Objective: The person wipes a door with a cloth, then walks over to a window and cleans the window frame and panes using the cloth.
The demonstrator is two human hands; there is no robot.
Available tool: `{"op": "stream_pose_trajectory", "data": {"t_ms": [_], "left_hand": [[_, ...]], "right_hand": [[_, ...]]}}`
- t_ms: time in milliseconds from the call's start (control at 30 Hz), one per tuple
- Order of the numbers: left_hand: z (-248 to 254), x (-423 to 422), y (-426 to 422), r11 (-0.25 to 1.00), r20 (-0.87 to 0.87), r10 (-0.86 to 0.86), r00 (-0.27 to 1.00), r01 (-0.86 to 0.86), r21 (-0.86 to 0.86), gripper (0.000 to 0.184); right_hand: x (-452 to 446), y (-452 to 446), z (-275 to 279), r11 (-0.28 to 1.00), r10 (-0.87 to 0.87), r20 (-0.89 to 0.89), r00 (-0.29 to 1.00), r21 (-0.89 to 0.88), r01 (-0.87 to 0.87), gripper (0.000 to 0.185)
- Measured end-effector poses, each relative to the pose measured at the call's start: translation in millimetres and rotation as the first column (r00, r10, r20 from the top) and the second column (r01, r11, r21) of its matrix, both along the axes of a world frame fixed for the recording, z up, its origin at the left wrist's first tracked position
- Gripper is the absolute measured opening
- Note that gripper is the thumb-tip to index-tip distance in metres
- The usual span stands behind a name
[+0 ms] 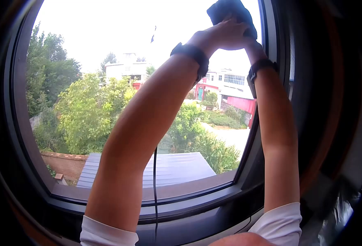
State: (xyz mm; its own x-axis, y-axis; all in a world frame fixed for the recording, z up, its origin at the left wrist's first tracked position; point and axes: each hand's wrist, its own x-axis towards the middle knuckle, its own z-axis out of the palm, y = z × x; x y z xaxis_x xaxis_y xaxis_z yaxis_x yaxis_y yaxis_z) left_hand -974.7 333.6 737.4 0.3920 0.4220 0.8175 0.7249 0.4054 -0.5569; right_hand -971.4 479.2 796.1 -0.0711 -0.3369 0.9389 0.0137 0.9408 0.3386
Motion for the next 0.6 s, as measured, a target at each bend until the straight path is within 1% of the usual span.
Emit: {"op": "stream_pose_trajectory", "data": {"t_ms": [33, 67, 100, 167, 233, 267, 300, 367, 400, 433, 500, 567, 600], "left_hand": [[-1, -10, 33, 1.000, -0.020, -0.012, 1.000, 0.013, 0.025, 0.051], [-5, -24, 67, 0.992, -0.057, -0.111, 0.992, 0.114, 0.051, 0.051], [-8, -35, 87, 0.994, -0.148, -0.040, 0.988, 0.054, 0.095, 0.062], [-28, -30, 91, 0.990, -0.089, -0.139, 0.986, 0.141, 0.019, 0.070], [-33, -24, 99, 0.972, 0.060, -0.201, 0.978, 0.207, -0.116, 0.094], [-34, -23, 99, 0.962, 0.189, -0.182, 0.965, 0.215, -0.167, 0.088], [-28, -18, 99, 0.961, 0.191, -0.195, 0.962, 0.227, -0.159, 0.088], [-10, -19, 101, 0.982, 0.080, 0.054, 0.995, -0.039, -0.185, 0.079], [-5, -16, 97, 0.979, 0.038, 0.140, 0.989, -0.132, -0.156, 0.071], [-26, 34, 42, 0.985, 0.308, 0.098, 0.946, -0.048, -0.165, 0.070], [-24, 33, 33, 0.989, 0.175, 0.133, 0.976, -0.120, -0.083, 0.066], [-26, 34, 25, 0.984, 0.106, 0.149, 0.983, -0.157, 0.079, 0.064], [-26, 34, 17, 0.977, 0.072, 0.164, 0.984, -0.172, 0.125, 0.061]], "right_hand": [[5, 28, -10, 0.996, -0.076, 0.010, 0.997, -0.038, 0.077, 0.045], [11, 58, -21, 0.985, -0.154, 0.026, 0.988, -0.073, 0.156, 0.045], [15, 78, -25, 0.971, -0.215, 0.032, 0.976, -0.098, 0.217, 0.046], [25, 107, -31, 0.939, -0.299, 0.059, 0.952, -0.158, 0.305, 0.047], [25, 111, -22, 0.923, -0.328, 0.072, 0.942, -0.186, 0.336, 0.048], [24, 109, -17, 0.923, -0.332, 0.069, 0.941, -0.184, 0.339, 0.048], [21, 107, -16, 0.924, -0.332, 0.064, 0.941, -0.179, 0.338, 0.049], [15, 95, -13, 0.934, -0.313, 0.046, 0.949, -0.166, 0.316, 0.050], [14, 88, -12, 0.938, -0.303, 0.035, 0.952, -0.163, 0.305, 0.050], [13, 81, -8, 0.944, -0.291, 0.025, 0.956, -0.156, 0.291, 0.051], [7, 70, 0, 0.961, -0.235, 0.020, 0.972, -0.146, 0.236, 0.052], [3, 59, 6, 0.975, -0.176, 0.008, 0.984, -0.135, 0.175, 0.053], [1, 52, 7, 0.981, -0.147, 0.004, 0.989, -0.131, 0.147, 0.053]]}}
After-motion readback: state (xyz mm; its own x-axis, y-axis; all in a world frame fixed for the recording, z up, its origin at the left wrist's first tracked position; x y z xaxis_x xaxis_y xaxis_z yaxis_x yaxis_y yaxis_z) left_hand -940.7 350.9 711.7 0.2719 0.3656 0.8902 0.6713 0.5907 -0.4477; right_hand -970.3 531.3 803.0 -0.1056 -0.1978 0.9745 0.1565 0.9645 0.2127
